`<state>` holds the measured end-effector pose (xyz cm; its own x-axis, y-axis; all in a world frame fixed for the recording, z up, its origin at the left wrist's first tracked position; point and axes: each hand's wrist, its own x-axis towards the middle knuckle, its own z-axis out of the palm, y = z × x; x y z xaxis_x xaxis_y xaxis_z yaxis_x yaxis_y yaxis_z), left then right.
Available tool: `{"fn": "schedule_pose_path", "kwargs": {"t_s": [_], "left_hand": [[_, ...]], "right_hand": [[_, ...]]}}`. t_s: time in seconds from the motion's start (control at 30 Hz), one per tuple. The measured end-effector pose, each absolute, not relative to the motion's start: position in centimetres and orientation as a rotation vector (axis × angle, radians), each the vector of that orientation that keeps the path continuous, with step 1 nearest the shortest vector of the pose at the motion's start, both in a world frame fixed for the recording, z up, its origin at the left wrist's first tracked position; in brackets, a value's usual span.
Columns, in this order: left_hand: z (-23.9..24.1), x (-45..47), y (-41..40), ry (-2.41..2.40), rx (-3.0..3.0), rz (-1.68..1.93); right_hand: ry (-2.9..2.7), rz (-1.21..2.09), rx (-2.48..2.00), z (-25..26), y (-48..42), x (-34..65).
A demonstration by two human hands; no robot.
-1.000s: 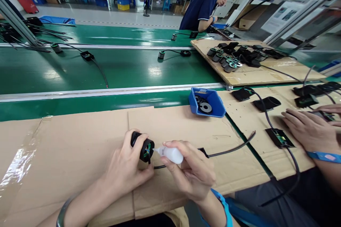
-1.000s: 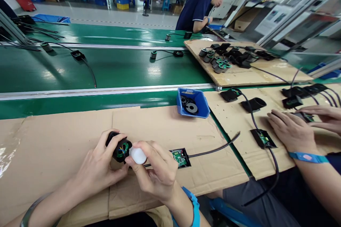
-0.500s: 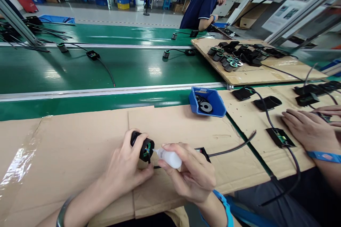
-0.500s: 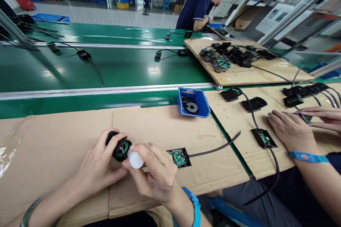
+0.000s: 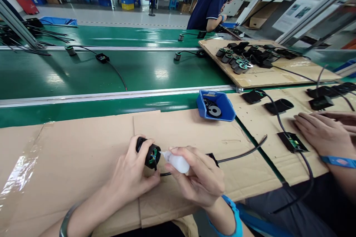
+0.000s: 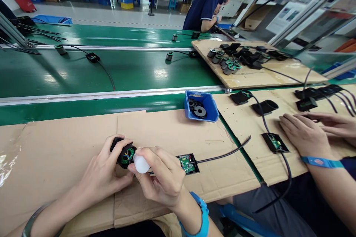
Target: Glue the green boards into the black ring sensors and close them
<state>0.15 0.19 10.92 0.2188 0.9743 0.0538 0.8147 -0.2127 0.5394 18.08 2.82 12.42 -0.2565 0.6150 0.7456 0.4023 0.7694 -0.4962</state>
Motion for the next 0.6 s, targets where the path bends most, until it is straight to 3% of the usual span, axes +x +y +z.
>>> {"fn": "schedule_pose_path", "kwargs": {"t_s": [0.3,0.6], "left_hand": [[10.95,0.02,0.26,1.618,2.096,0.555],[10.90,0.17,0.07,1.629,2.094,0.566]], "right_hand": [[-1.871,0.397,-0.752,12.60,1.83,18.11],[-1.899,0.302,-0.783,12.85,2.53,18.24]]}}
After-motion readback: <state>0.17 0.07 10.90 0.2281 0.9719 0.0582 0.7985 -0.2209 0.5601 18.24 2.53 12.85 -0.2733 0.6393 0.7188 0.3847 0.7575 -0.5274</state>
